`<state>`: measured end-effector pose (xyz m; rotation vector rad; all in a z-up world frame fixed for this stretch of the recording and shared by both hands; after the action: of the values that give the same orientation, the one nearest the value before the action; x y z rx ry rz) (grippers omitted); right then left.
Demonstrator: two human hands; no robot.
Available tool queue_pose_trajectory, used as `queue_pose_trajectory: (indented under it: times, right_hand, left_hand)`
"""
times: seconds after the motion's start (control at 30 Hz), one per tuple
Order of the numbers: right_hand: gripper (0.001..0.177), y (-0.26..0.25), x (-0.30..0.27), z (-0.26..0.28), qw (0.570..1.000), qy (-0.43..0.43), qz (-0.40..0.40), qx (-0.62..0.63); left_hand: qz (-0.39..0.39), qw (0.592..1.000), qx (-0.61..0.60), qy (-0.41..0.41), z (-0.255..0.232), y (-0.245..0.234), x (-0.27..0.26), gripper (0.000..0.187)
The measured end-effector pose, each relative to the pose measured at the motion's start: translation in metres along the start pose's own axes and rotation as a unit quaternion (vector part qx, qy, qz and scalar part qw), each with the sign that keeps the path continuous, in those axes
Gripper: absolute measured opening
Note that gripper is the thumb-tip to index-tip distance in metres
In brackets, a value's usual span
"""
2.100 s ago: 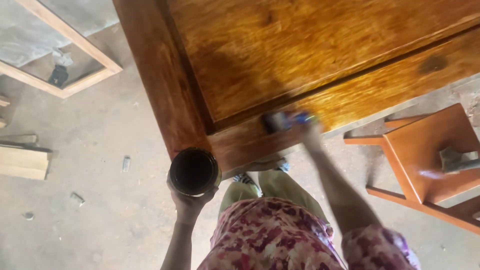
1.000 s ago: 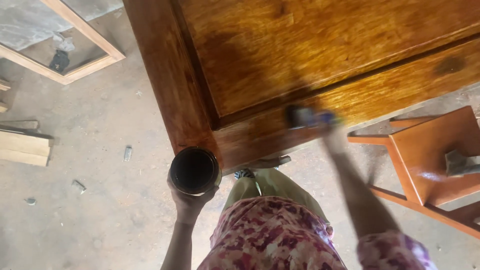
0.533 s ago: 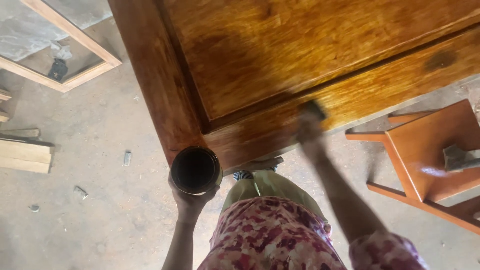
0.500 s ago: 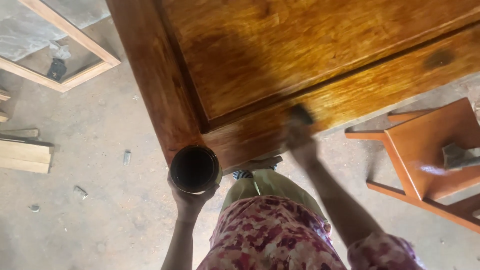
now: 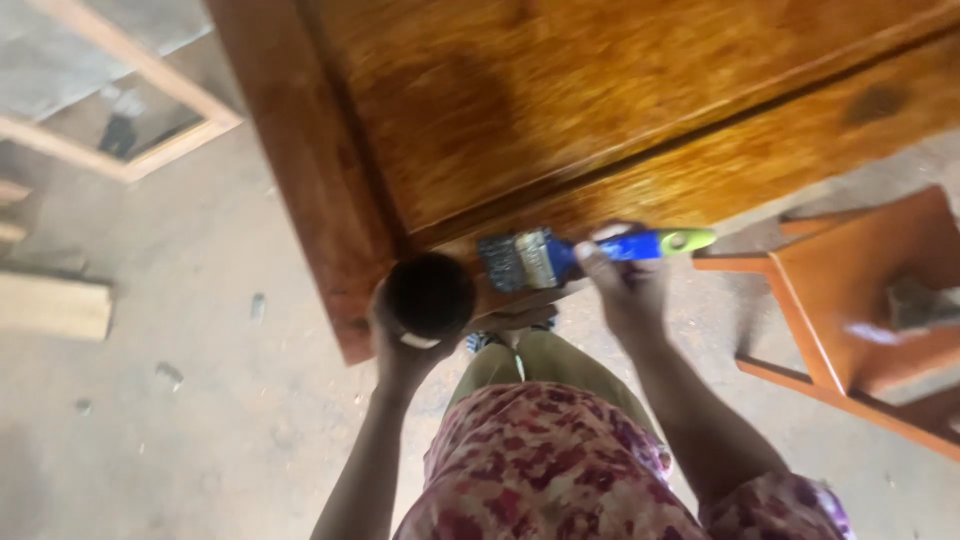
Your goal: Apply varnish to a wooden door using a paintbrush.
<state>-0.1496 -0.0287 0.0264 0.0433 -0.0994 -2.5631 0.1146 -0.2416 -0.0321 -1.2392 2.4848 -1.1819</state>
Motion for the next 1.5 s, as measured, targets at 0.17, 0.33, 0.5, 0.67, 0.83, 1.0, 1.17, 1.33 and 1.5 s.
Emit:
queue_pose_trajectory:
  times: [0.17, 0.33, 0.5, 0.67, 0.83, 1.0, 1.17, 1.33, 1.5]
  right_hand:
    - [0.008, 0.043, 0.008, 0.021, 0.992, -0.037, 0.125, 0.001]
    - [0.012, 0.111, -0.006, 0.038, 0.965, -0.094, 0.219, -0.110]
    - [0.022, 0.148, -0.022, 0.021, 0.932, -0.156, 0.242, -0.221]
    - [0.024, 0.164, -0.033, -0.008, 0.914, -0.102, 0.297, -0.258]
    - [0.019, 0.161, -0.030, 0.015, 0.917, -0.026, 0.319, -0.239]
    - [0.018, 0.158, -0.039, 0.050, 0.926, -0.136, 0.276, -0.219]
    - [0.014, 0.168, -0.039, 0.048, 0.945, -0.058, 0.276, -0.168]
    - [0.014, 0.191, -0.048, 0.081, 0.923, -0.174, 0.191, -0.285]
    - [0.011, 0.226, -0.065, 0.074, 0.906, -0.207, 0.170, -0.327]
  left_hand:
    - [-0.005, 0.972, -0.196, 0.127, -0.036, 0.014, 0.011, 0.122]
    - [-0.017, 0.982, -0.130, 0.137, -0.045, 0.016, 0.010, 0.128]
    - [-0.018, 0.990, -0.086, 0.110, -0.039, 0.017, -0.002, 0.131]
    - [-0.028, 0.986, -0.099, 0.132, -0.044, 0.010, -0.017, 0.131]
    - [-0.072, 0.987, -0.051, 0.135, -0.051, -0.008, -0.022, 0.131]
    - [-0.077, 0.987, -0.026, 0.137, -0.042, -0.017, -0.028, 0.127]
    - [-0.056, 0.988, -0.030, 0.140, -0.025, -0.032, -0.022, 0.125]
    - [-0.036, 0.988, -0.024, 0.149, 0.004, -0.052, -0.022, 0.123]
    - [-0.017, 0.982, -0.062, 0.180, 0.032, -0.085, -0.018, 0.125]
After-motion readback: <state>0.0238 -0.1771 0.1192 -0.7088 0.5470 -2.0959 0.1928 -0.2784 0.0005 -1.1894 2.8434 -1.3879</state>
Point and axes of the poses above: each hand's wrist, its own x-axis towards the middle knuckle, its own y-axis out of the palm, z = x × y, the point moved 10 cm from there along x, towards the middle knuckle, and after that the axes turned 7 degrees about y, right-handed, at the moved point
